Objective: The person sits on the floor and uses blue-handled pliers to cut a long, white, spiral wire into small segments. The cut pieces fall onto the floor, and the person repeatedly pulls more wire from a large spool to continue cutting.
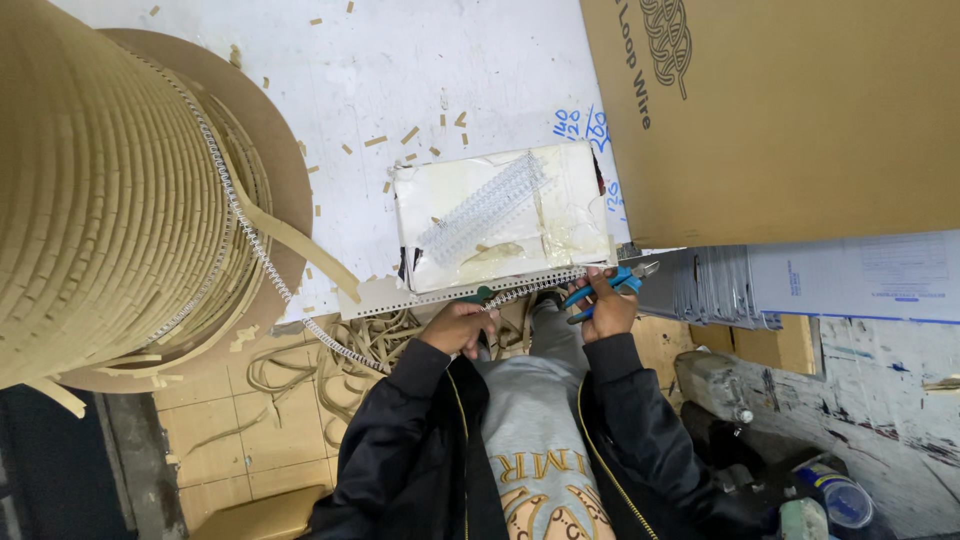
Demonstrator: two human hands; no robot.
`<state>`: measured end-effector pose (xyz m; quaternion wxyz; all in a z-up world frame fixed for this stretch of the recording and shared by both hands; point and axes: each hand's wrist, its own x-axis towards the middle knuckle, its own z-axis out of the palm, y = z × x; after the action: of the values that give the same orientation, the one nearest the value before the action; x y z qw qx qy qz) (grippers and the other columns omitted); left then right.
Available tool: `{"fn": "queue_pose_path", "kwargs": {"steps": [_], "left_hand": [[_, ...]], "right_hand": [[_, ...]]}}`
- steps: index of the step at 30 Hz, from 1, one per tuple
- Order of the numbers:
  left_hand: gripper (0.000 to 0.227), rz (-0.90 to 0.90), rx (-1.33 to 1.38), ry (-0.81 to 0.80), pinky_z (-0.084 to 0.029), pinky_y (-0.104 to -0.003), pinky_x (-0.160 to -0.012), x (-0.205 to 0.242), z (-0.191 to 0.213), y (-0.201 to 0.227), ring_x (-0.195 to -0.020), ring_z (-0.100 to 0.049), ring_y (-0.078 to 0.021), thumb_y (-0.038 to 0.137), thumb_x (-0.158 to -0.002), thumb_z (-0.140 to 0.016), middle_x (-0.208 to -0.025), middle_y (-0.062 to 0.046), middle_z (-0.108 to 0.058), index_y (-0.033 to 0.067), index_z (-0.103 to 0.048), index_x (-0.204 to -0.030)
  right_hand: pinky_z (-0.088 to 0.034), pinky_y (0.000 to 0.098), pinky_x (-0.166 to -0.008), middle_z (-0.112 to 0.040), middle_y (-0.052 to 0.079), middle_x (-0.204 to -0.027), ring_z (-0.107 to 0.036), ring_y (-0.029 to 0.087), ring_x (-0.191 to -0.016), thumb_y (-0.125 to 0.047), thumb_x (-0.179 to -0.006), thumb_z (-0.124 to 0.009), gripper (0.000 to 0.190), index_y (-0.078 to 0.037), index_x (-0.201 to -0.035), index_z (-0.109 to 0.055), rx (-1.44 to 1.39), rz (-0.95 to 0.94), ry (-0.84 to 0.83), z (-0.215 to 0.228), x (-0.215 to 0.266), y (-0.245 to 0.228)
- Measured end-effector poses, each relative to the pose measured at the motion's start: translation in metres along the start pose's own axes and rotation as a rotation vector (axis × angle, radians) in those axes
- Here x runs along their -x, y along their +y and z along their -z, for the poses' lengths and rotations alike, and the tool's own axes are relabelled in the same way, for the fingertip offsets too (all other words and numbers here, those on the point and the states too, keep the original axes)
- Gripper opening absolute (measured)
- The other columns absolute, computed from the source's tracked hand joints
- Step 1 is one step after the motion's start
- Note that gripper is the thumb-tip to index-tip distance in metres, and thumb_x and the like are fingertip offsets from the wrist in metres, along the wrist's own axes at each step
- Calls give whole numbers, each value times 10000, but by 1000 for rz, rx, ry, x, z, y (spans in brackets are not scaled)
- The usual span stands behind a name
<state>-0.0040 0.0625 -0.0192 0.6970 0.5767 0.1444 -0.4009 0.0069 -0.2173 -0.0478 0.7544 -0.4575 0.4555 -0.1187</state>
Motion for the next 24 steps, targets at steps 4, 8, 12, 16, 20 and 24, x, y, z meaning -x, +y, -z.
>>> {"fn": "queue_pose_path", "kwargs": {"steps": [4,8,12,16,20,24], "left_hand": [[418,37,28,80,-552,-293,-348,-5,-1,-7,-343,-636,-230,314,-1025,-747,-436,-136,-536,-72,-762,-866],[478,59,26,259,-518,-282,-339,-22,-10,-20,-355,-634,-223,418,-1034,-718,-456,-131,-548,-3,-772,-813],[431,79,77,331,-497,-277,-321,-23,-18,-17,-350,-620,-213,371,-1013,-701,-475,-128,-558,-9,-764,-820],[332,58,277,314,-477,-293,-356,-24,-29,-16,-400,-624,-230,261,-1001,-703,-586,-148,-578,-51,-797,-1067],[216,19,619,240,-330,-176,-352,-16,-36,-6,-463,-486,-119,145,-1077,-590,-752,-91,-568,-19,-666,-958],[242,-22,595,295,-309,-179,-334,-8,-46,4,-444,-462,-101,151,-1109,-573,-775,-95,-604,-12,-637,-942]], "right_hand": [[-730,541,-698,-749,165,-771,-788,289,-664,-47,-927,-869,173,-83,-930,-700,-4,9,-8,5,-10,9],[-730,545,-710,-740,156,-775,-776,285,-672,-98,-922,-897,197,-64,-924,-702,35,39,-17,5,-1,11],[-709,440,-656,-610,101,-706,-710,256,-651,-236,-1030,-781,255,-92,-873,-640,116,-43,-99,5,33,4],[-658,444,-537,-629,164,-662,-706,297,-568,-220,-1013,-805,240,-44,-915,-676,335,-28,-239,28,31,41],[-605,486,-843,-764,121,-884,-742,280,-844,-273,-1027,-789,241,-78,-1128,-689,835,18,-618,29,41,53],[-597,563,-889,-690,278,-1114,-705,406,-985,-68,-1069,-586,395,63,-1427,-481,1101,50,-869,14,43,62]]}}
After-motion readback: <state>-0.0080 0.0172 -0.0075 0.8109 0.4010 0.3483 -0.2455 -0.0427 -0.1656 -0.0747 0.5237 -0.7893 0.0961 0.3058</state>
